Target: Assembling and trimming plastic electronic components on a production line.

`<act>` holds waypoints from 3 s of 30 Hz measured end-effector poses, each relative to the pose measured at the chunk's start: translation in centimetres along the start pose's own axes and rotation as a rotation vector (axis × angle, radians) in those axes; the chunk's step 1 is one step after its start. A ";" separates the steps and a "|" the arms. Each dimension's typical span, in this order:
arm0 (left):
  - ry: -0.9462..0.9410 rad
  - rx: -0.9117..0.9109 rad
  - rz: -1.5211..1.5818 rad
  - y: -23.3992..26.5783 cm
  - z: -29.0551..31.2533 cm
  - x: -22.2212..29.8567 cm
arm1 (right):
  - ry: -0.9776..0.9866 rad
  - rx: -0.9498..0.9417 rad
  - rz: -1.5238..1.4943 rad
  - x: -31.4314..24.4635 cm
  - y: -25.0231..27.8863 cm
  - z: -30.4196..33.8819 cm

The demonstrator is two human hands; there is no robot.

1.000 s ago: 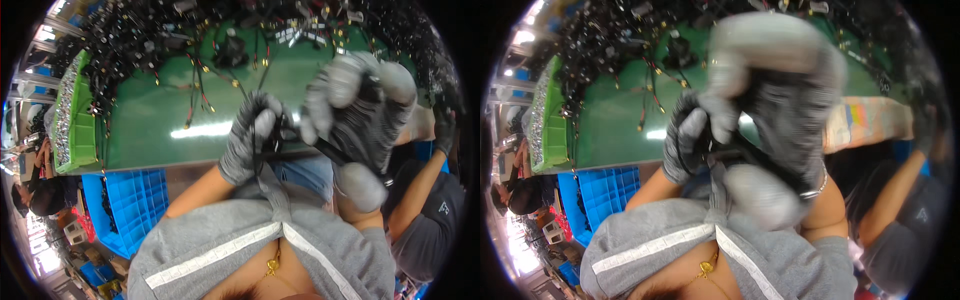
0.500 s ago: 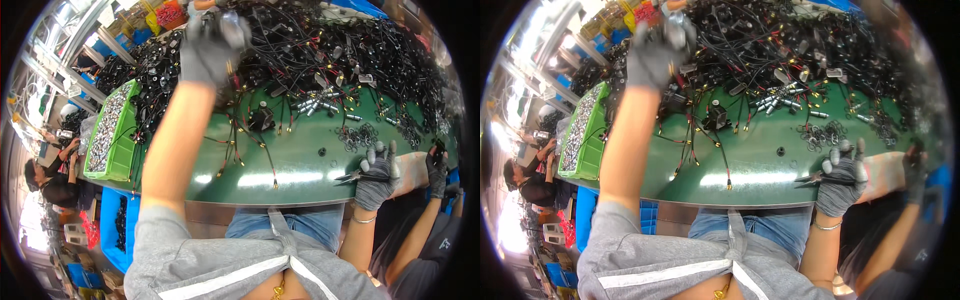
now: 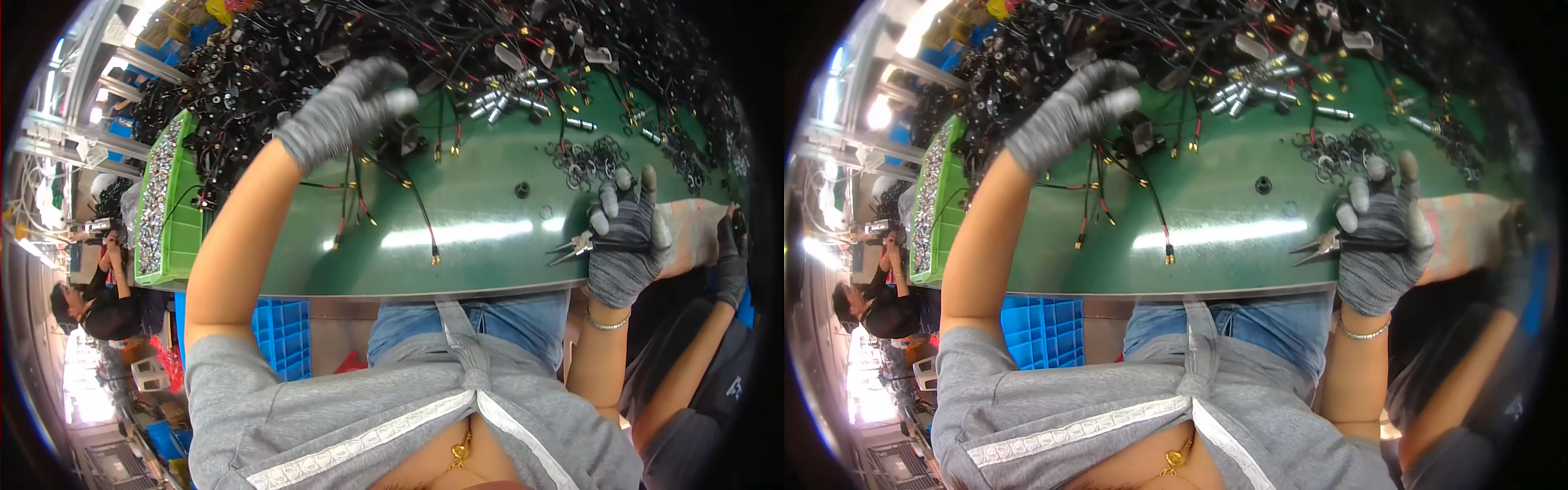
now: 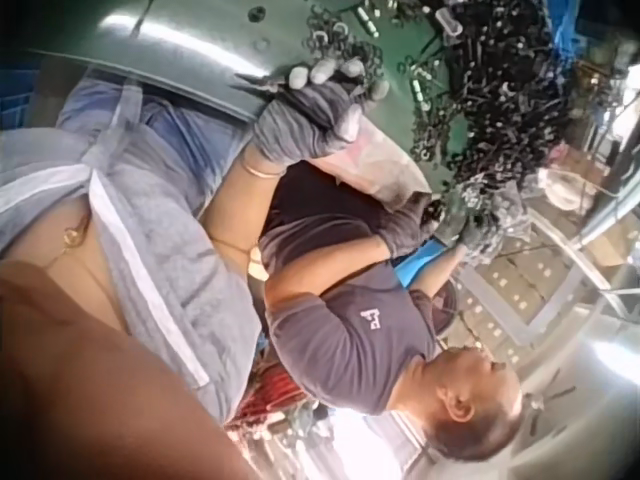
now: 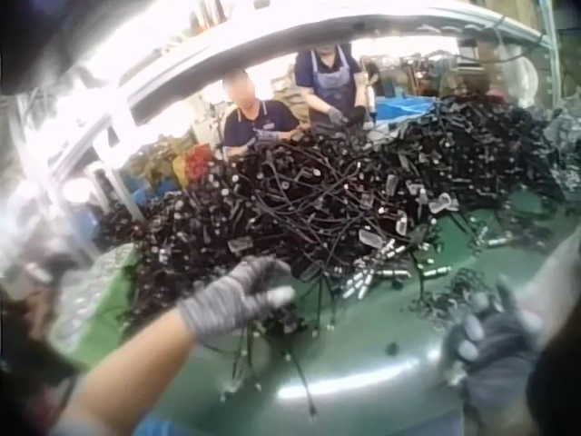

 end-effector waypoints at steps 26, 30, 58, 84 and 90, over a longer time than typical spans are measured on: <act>0.090 -0.368 1.636 -5.3 6.9 -2.9 | 0.072 -0.062 0.034 -0.2 0.3 -0.7; -0.092 -0.420 1.659 0.0 5.2 -2.4 | 0.051 0.066 0.072 -0.1 0.4 -0.1; 0.530 0.503 -0.115 22.9 9.5 -25.6 | 0.021 0.127 0.168 0.1 1.0 -0.3; 0.228 0.589 1.618 15.7 9.6 -23.6 | 0.006 0.145 0.272 -0.8 2.7 0.1; 0.416 0.682 1.752 16.6 8.3 -24.8 | -0.065 -0.063 0.107 -0.9 3.1 0.0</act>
Point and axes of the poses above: each hand's wrist, its own z-axis away from the middle knuckle, its own y-axis out of the back of the hand, x = y × z, the point moved 4 cm from there along -z, towards the middle knuckle, and after that the axes turned 9 degrees about y, right-handed, at the moved point
